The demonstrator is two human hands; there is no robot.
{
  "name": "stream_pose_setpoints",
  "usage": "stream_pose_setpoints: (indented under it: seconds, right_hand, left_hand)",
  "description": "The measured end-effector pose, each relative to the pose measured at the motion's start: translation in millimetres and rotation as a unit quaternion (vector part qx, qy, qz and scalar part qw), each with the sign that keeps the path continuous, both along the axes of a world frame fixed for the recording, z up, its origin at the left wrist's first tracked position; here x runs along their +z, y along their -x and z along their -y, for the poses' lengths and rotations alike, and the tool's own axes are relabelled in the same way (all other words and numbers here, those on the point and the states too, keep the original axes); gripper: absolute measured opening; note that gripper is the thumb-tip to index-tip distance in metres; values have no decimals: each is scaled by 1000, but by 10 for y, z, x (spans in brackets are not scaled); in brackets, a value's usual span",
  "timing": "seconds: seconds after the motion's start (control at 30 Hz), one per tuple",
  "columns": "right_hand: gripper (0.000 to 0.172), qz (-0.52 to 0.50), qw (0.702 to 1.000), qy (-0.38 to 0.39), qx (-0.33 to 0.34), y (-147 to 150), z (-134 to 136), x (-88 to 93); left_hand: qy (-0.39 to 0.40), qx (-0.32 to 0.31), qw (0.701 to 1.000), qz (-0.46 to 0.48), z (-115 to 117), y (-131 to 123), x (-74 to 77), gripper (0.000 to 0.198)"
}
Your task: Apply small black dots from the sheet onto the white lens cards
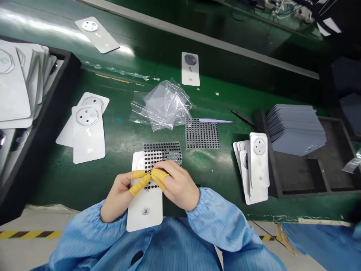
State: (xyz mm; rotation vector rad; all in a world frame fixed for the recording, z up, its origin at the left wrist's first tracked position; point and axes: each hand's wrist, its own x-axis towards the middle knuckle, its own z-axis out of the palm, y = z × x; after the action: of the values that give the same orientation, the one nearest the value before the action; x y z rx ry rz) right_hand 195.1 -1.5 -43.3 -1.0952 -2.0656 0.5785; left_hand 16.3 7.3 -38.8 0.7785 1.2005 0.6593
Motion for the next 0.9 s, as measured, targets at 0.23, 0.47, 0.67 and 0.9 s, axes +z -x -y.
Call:
stream_pose_setpoints:
  seconds: [0.23,0.47,0.67,0.9]
  right_hand:
    - [24,81,987,-138,26,39,-2,-112]
    - [17,53,988,-142,13,138,-29,-294]
    - [25,11,996,-88,19,156,-10,-383]
    - [12,-98,992,78,-36,135,-66,-353]
  left_hand:
    - [1,-22,1000,3,20,25,-58,23]
    - [-124,-69,985,-100,-1,85,-119,18]
    - [-172,-94,975,-108,-35,128,-140,16]
    - [-226,-144,952,-149,-37,309,-133,22]
